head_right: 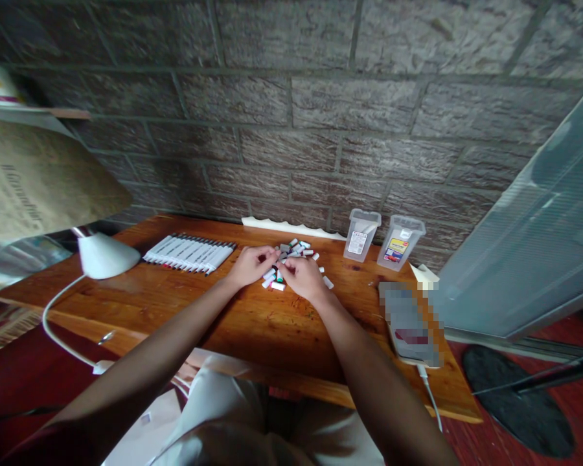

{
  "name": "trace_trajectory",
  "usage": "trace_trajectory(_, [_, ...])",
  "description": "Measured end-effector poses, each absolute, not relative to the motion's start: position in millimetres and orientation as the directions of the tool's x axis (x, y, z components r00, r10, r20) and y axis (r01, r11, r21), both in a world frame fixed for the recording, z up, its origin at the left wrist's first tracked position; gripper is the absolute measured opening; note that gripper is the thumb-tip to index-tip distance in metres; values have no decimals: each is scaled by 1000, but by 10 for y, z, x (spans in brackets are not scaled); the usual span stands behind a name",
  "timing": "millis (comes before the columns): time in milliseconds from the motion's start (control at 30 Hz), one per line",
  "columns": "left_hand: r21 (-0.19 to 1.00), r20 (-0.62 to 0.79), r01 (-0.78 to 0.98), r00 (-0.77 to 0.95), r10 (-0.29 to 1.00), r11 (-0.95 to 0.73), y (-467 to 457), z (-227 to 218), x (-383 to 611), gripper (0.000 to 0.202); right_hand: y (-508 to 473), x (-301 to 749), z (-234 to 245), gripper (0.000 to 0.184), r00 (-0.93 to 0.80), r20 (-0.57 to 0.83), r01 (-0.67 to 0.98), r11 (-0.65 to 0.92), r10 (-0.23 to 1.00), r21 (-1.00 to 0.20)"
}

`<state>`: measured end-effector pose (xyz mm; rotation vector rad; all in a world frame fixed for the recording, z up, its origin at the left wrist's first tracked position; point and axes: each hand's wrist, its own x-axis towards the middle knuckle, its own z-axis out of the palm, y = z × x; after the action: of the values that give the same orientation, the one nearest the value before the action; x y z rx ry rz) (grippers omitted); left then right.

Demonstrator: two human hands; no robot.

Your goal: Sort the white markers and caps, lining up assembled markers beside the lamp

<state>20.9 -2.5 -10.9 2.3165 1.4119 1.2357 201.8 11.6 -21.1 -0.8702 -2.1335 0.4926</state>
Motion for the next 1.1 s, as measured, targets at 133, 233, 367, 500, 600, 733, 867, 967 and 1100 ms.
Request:
trace_trajectory(133, [497, 557, 677, 230, 798, -543, -9, -131, 205, 38, 98, 2017, -210, 40, -527, 466, 426, 695, 711, -579])
trace_trajectory(233, [500, 546, 676, 240, 803, -542, -2, -140, 205, 37, 91, 2006, -215, 38, -548, 454, 420, 701, 702, -577])
trace_trajectory(367, [506, 543, 669, 243, 804, -544, -1, -135, 211, 37, 100, 1995, -230, 38, -547, 458, 416, 703, 700, -577])
trace_trajectory(500, [508, 540, 667, 247, 805, -545, -1, -127, 215, 36, 105, 1996, -234, 38, -548, 456, 412, 701, 701, -583])
trace_trajectory(600, [504, 537, 672, 248, 806, -543, -3, -126, 213, 35, 100, 2001, -226, 38, -539, 470, 407, 705, 699, -581])
trace_trajectory(733, [509, 536, 674, 238, 810, -535, -7, -124, 210, 37, 92, 2008, -205, 37, -522, 483, 403, 703, 702, -586])
trace_trajectory(867, [508, 545, 667, 241, 803, -545, -13, -119, 210, 39, 83, 2014, -184, 37, -519, 482, 412, 701, 706, -582])
trace_trajectory(967, [514, 548, 664, 232, 804, -543, -23, -108, 212, 39, 79, 2015, -178, 38, -516, 485, 419, 702, 706, -576])
trace_trajectory(1100, [513, 553, 671, 218, 804, -535, -34, -93, 213, 39, 92, 2015, -191, 39, -498, 481, 431, 687, 722, -585])
